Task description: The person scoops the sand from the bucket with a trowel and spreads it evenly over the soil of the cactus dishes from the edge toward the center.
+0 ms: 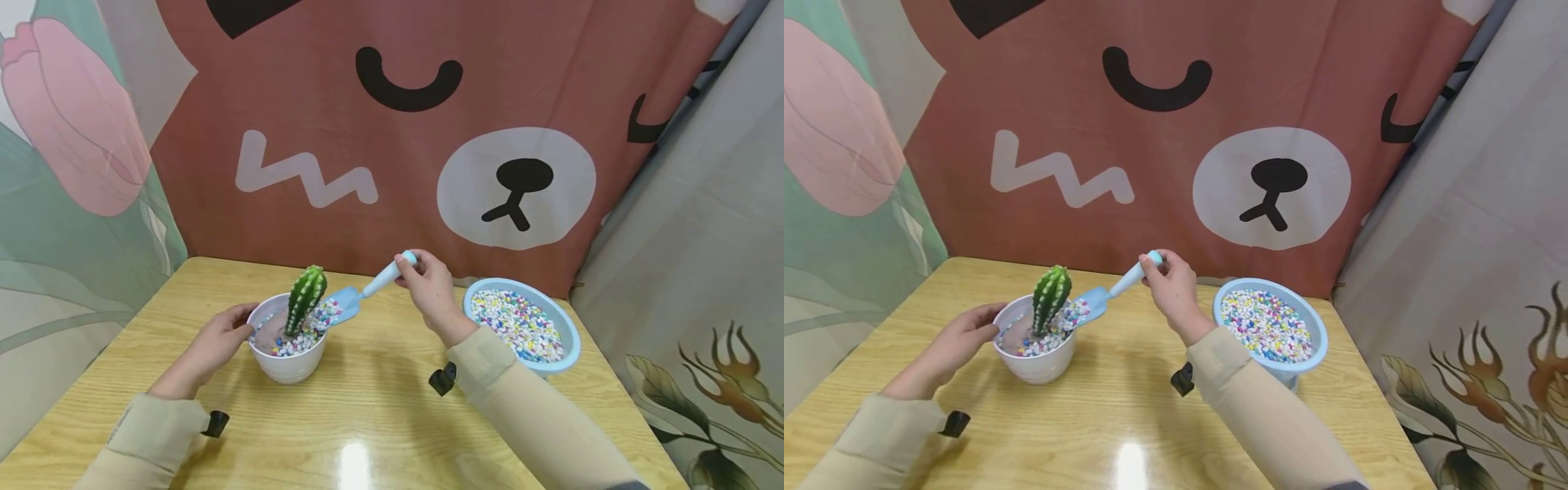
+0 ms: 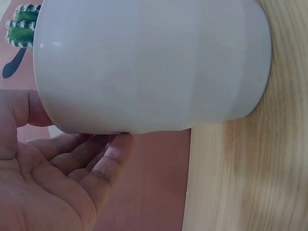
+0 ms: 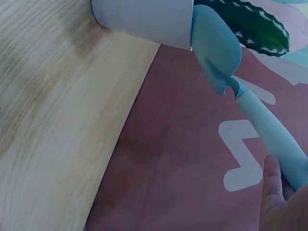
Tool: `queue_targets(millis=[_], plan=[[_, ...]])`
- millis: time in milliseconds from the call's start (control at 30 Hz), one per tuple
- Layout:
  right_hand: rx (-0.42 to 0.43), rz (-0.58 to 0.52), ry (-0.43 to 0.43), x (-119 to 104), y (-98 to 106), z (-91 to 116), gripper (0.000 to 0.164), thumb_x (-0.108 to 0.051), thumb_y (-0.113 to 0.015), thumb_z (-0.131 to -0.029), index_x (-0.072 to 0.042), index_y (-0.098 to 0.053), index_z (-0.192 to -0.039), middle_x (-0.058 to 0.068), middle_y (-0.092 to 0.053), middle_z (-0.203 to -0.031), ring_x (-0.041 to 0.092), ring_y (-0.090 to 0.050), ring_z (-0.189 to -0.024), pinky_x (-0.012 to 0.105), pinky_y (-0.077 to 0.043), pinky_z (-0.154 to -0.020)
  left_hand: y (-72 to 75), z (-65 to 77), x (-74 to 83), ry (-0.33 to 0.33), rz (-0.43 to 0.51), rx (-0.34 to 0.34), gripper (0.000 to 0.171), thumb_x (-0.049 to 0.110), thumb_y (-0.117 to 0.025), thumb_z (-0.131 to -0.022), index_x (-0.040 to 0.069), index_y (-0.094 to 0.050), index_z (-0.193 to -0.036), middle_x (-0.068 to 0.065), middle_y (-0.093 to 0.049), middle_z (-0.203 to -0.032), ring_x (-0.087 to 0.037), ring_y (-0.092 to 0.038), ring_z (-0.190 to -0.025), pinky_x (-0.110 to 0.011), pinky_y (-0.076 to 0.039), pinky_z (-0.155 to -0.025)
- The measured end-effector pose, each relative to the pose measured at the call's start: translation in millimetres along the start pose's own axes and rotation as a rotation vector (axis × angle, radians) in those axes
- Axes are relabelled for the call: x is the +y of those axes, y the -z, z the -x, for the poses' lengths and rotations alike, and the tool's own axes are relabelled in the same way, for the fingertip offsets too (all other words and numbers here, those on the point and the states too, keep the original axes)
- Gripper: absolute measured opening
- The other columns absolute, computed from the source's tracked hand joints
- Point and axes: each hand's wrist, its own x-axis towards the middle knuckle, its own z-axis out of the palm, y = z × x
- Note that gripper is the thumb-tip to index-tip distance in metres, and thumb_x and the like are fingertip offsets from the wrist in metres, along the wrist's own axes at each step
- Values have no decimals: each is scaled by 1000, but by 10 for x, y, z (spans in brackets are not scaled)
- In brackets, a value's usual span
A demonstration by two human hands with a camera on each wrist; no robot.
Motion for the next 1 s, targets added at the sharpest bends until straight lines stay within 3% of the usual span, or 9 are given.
queue_targets(millis=[367, 533, 733, 1000], plan=[[9, 15, -5, -45, 1, 34, 28, -23, -61, -96, -2, -61, -115, 14, -65, -102, 23, -67, -90, 35, -54, -84, 15, -22, -27, 13, 58, -14, 47, 7, -32, -102, -11, -28, -146, -32, -34, -146, -43, -39, -129, -56, -34, -104], [12, 16, -6, -46, 10, 31, 29, -23, -62, -96, -1, -61, -115, 14, -65, -103, 24, -66, -91, 37, -54, -85, 17, -53, -67, 34, 143, -15, 50, 7, -31, -102, -9, -20, -148, -33, -30, -147, -44, -36, -132, -55, -31, -106], [20, 35, -6, -45, 14, 28, 29, -24, -61, -96, -2, -61, -115, 14, -65, -102, 23, -67, -90, 35, -55, -84, 7, -93, -106, 34, 183, 16, 42, 7, -32, -102, -11, -31, -140, -32, -41, -139, -40, -40, -127, -52, -35, -104], [8, 28, -10, -60, 7, 40, 30, -25, -61, -96, -2, -60, -116, 14, -64, -104, 24, -67, -91, 34, -54, -84, 9, -86, -101, 33, 168, 13, 43, 11, -31, -104, -11, -33, -141, -30, -39, -142, -40, -38, -130, -53, -34, -105]])
